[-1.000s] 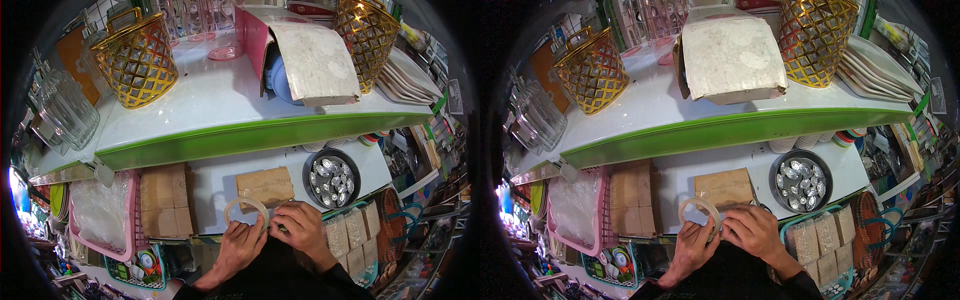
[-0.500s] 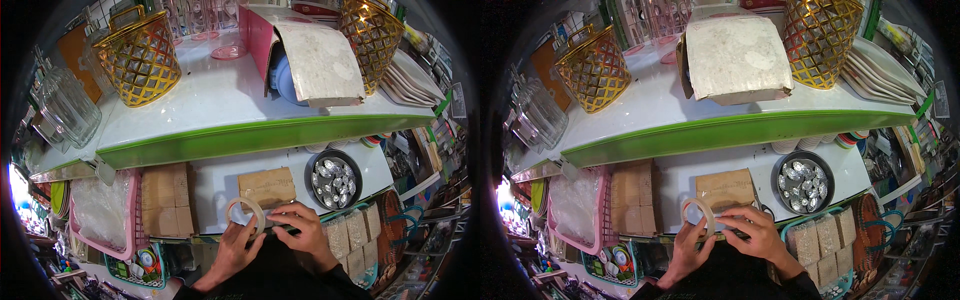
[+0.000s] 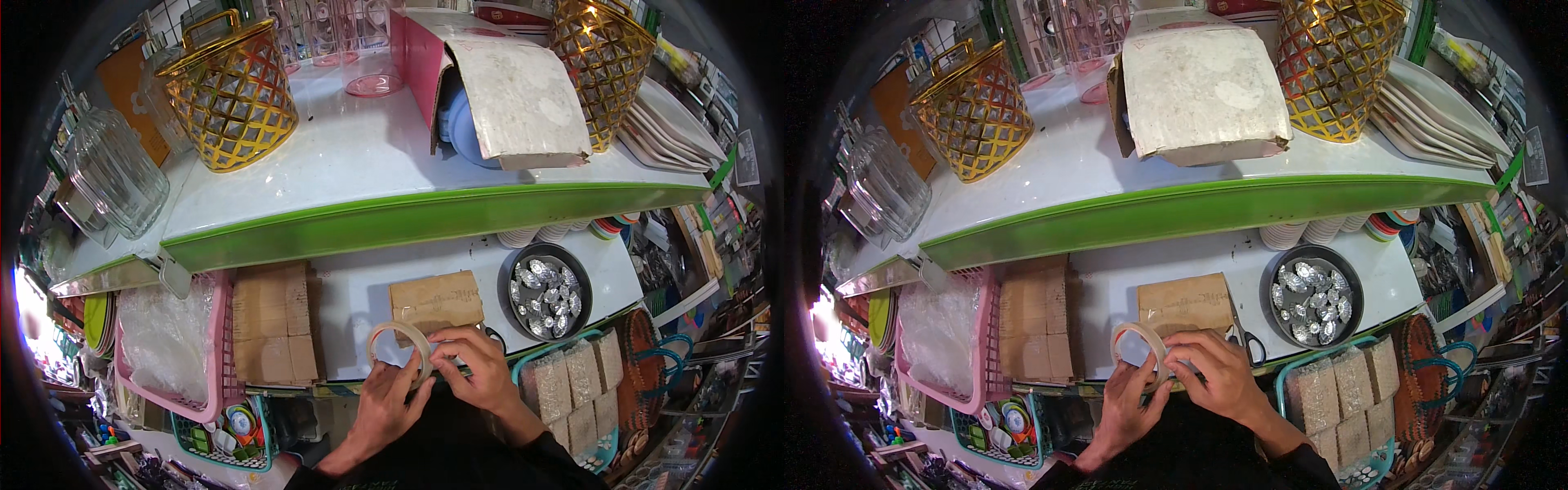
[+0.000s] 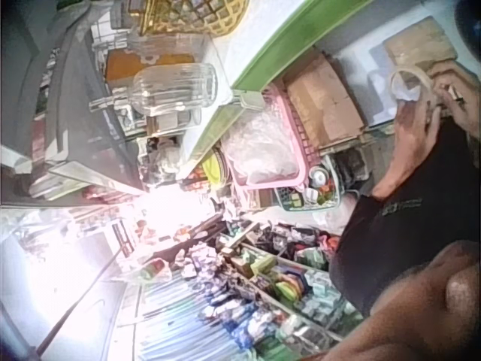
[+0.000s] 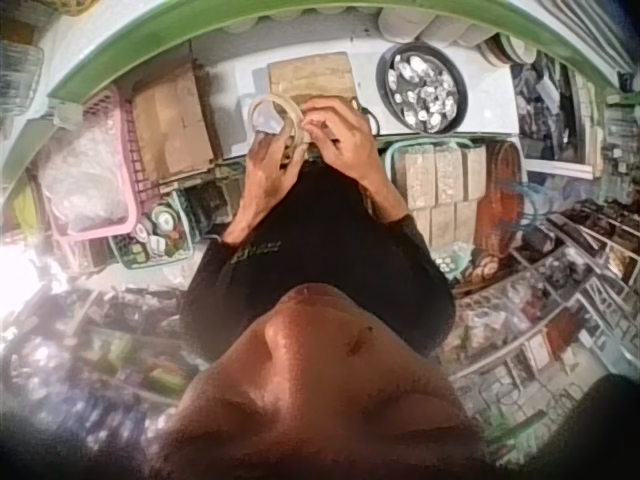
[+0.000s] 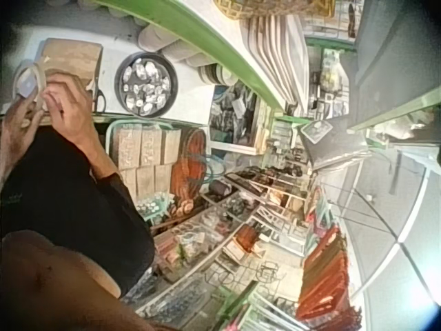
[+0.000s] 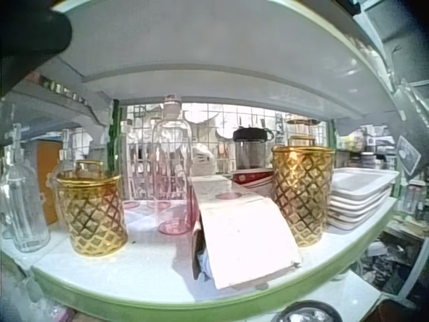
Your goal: The recorder folds and tapes a small cardboard box from a flat sheet.
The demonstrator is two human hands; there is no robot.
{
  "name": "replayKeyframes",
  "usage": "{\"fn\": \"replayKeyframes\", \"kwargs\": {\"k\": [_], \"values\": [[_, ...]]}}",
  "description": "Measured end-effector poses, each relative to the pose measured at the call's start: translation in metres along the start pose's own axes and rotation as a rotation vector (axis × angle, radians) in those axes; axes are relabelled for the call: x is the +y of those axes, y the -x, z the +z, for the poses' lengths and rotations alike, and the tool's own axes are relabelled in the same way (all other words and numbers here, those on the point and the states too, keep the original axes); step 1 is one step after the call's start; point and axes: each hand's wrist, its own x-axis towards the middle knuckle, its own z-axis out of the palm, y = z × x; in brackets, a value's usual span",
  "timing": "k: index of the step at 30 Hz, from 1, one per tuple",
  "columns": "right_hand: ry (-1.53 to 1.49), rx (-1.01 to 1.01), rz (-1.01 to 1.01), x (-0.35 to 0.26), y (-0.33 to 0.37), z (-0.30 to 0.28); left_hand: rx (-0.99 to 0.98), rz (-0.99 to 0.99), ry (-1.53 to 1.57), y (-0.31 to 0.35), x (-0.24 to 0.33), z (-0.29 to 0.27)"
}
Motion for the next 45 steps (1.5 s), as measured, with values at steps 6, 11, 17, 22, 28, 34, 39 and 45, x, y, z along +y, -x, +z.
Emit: {"fn": "replayKeyframes", "kwargs": {"k": [6, 11, 17, 22, 28, 34, 39, 45], "values": [[-0.167, -0.003, 0.035, 0.004, 0.003, -0.001, 0.007, -0.028, 0.077, 0.003, 0.002, -0.002], [-0.133, 0.038, -0.059, 0.01, 0.005, 0.001, 0.004, -0.042, 0.1, 0.0, 0.005, -0.002], [0.065, 0.119, -0.143, 0.008, 0.004, 0.006, 0.021, 0.016, 0.005, -0.006, 0.002, 0.001], [0.084, 0.154, -0.177, 0.012, -0.001, 0.016, 0.035, 0.076, -0.099, -0.01, 0.0, 0.0], [-0.333, 0.234, 0.008, 0.01, -0.001, 0.016, -0.052, 0.055, -0.091, -0.007, -0.002, -0.006], [-0.162, 0.007, -0.032, -0.001, -0.012, -0.002, 0.068, -0.092, 0.034, 0.002, -0.004, -0.008], [-0.178, -0.008, -0.022, 0.002, -0.006, 0.008, 0.087, -0.098, 0.115, 0.004, 0.001, -0.007], [-0.155, 0.054, -0.126, 0.008, -0.005, 0.017, 0.131, -0.04, 0.077, 0.01, -0.005, -0.001]]}}
